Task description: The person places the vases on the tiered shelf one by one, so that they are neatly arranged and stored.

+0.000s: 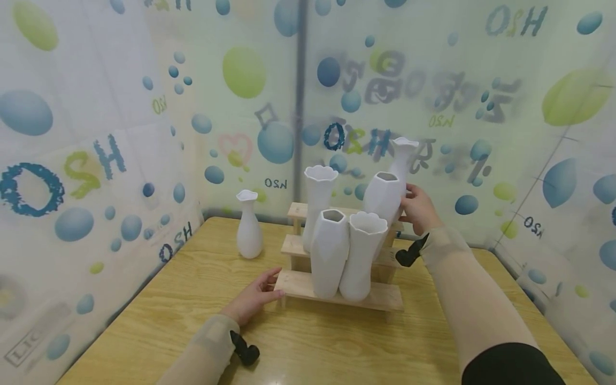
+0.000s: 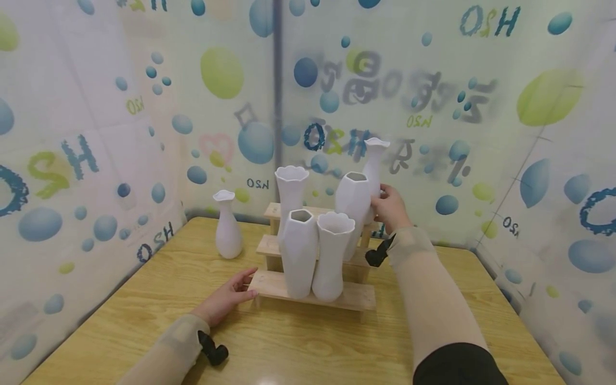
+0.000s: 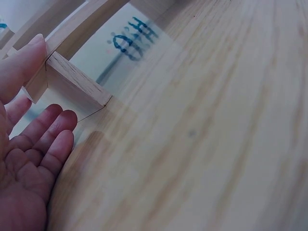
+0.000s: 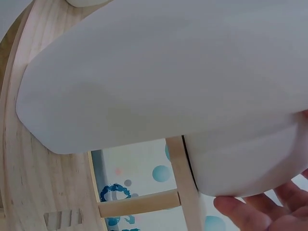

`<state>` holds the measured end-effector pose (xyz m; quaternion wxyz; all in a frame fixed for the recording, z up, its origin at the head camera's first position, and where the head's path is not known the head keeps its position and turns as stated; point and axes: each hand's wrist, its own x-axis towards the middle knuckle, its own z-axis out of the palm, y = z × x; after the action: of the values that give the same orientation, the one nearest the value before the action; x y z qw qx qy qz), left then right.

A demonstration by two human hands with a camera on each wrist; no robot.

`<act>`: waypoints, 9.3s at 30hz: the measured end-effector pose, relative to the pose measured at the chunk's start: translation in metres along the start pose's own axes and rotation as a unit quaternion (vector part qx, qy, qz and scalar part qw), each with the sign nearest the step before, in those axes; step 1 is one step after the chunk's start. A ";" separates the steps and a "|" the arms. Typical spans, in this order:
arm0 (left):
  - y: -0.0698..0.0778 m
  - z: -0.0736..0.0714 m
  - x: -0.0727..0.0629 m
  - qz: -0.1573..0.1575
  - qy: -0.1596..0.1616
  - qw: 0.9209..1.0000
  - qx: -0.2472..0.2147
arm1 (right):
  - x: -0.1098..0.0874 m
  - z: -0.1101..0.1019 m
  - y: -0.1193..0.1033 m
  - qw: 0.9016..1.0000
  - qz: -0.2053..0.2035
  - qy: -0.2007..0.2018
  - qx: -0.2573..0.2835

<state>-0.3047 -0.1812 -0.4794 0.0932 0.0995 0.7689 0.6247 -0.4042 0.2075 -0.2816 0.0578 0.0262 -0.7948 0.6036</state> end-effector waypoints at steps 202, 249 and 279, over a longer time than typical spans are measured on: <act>0.042 -0.074 0.083 -0.057 0.334 0.940 0.046 | -0.122 -0.015 0.192 0.970 -0.006 -0.238 0.046; 0.154 -0.091 0.051 -0.005 0.181 0.980 0.084 | -0.123 -0.015 0.191 0.973 0.009 -0.230 0.019; 0.218 -0.065 0.075 0.008 0.147 0.986 0.078 | -0.122 -0.015 0.192 0.975 0.028 -0.218 0.008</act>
<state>-0.3861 -0.1788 -0.2544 -0.0341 0.0200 0.8196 0.5716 -0.3038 0.2705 -0.4758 -0.1344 0.1354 -0.7836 0.5912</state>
